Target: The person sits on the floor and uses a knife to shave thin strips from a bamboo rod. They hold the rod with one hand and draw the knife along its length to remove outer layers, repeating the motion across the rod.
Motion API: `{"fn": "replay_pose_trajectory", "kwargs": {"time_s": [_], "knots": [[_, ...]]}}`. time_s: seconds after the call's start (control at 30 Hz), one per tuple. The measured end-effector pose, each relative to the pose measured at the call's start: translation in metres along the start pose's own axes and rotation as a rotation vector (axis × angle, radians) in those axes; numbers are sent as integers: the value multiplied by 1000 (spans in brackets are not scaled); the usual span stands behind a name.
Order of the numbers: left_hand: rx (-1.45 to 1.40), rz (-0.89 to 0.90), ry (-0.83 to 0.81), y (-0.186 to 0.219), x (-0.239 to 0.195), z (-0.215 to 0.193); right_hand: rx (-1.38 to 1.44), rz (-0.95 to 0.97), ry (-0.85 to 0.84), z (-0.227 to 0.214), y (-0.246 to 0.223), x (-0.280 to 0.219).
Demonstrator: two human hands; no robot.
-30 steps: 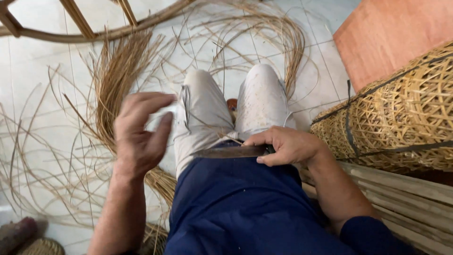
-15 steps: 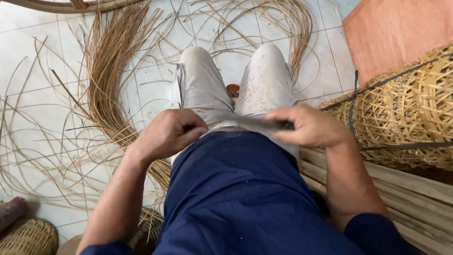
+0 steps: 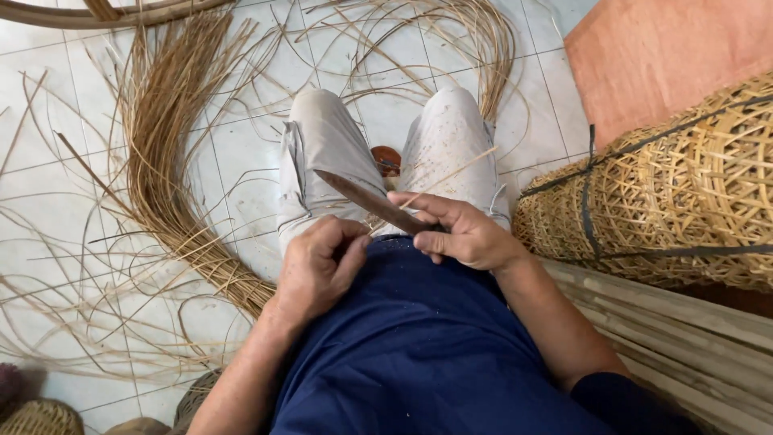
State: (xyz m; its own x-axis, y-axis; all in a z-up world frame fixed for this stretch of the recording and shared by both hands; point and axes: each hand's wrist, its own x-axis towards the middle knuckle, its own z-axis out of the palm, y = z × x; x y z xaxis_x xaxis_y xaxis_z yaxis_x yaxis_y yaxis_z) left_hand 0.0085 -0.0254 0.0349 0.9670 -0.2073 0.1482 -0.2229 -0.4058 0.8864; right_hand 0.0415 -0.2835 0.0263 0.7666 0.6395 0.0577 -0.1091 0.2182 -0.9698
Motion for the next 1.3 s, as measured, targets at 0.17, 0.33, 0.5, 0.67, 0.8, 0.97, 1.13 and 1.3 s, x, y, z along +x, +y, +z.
{"fn": "replay_pose_trajectory", "kwargs": {"time_s": [0.17,0.33,0.5,0.67,0.8,0.97,1.13,1.3], "knots": [[-34,-58,-58,-5,-4,0,34,40,3,-1,4,6],[-277,-76,-78,33,11,0,24,61,-64,10,0,9],[-323,-62,-114,12,4,3,85,68,9,12,7,3],[-345,-120,-176,6,-14,-5,241,4,178,-28,11,-8],[-182,-156,-139,-2,-28,-13,354,-231,252,-91,3,-15],[-8,-73,69,-14,-20,0,309,-229,221,-69,-11,-25],[303,272,133,-8,3,10,71,-181,271,-26,14,-11],[215,364,190,2,12,15,-21,-340,419,-24,11,-9]]}}
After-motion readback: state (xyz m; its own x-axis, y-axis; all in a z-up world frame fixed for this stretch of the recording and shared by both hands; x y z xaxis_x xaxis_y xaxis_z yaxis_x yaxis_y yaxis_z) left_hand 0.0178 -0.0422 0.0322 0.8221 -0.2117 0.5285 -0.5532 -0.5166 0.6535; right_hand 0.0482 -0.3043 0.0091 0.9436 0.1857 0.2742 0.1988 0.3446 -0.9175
